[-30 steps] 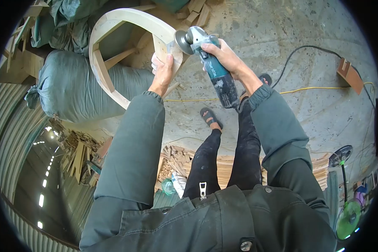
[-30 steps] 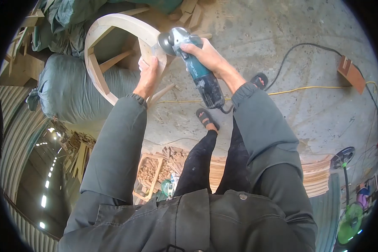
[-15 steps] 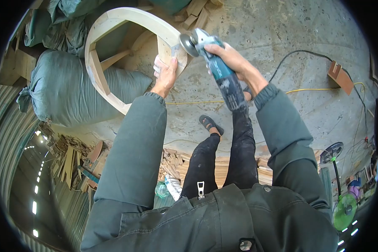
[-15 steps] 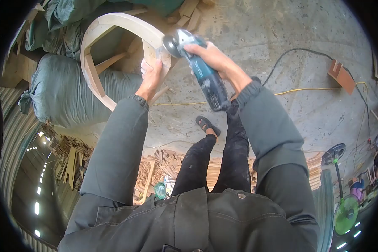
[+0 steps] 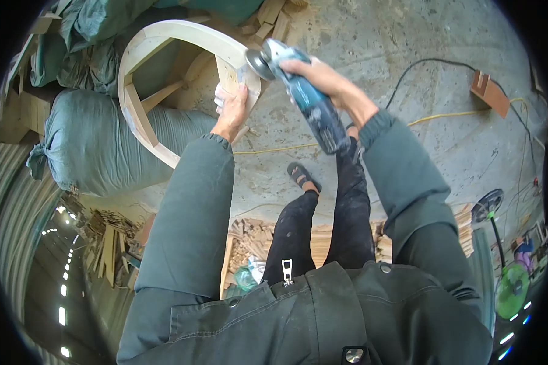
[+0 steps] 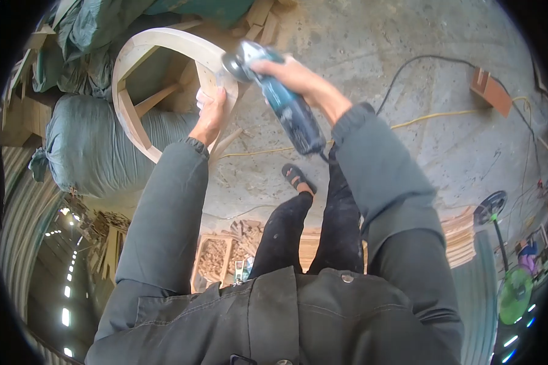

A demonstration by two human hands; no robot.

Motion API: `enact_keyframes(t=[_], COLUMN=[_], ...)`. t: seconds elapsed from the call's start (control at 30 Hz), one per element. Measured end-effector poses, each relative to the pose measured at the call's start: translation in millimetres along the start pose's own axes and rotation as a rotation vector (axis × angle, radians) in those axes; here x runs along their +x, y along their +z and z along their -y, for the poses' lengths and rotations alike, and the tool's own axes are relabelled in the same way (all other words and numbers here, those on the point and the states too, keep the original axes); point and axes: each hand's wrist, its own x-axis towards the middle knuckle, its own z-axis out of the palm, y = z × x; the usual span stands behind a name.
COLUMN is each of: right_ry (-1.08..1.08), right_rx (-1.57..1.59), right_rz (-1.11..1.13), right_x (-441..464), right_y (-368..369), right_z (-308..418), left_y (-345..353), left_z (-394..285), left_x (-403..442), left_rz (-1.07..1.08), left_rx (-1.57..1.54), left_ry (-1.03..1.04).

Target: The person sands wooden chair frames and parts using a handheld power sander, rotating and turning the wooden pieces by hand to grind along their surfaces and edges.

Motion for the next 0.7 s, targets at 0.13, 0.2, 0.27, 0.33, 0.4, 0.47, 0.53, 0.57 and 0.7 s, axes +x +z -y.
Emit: enact_keyframes(t=[0.13, 0.2, 0.27, 0.33, 0.4, 0.47, 0.53, 0.57, 0.7], right_ry=[-0.011, -0.014, -0.05, -0.096, -0.15, -0.255, -0.346, -0.395, -0.488], right_rx=[-0.008, 0.111, 0.267, 0.45, 0.645, 0.828, 0.912, 0.925, 0.904], right_rz=[-0.061, -0.12, -0.182, -0.247, -0.316, -0.327, -0.345, -0.383, -0.378], right_x=[-10, -28, -42, -57, -54, -45, -34, -27, -4], right_y=[7, 7, 14, 37, 67, 104, 134, 148, 165], right_z=[-16, -47, -93, -130, -171, -203, -214, -217, -216], left_y=[-8, -9, -16, -15, -25, -23, -23, -22, -25], left_z=[-72, -82, -92, -85, -84, -90, -99, -103, -98], left_x=[-44, -47, -50, -41, -33, -35, -44, -45, -35], left_rz=[0.178, 0.212, 0.3, 0.273, 0.377, 0.443, 0.391, 0.371, 0.399], left_rx=[-0.15, -0.178, -0.211, -0.2, -0.208, -0.28, -0.243, -0.219, -0.208], left_ry=[0.035, -0.005, -0.16, -0.133, -0.27, -0.251, -0.247, -0.27, -0.311])
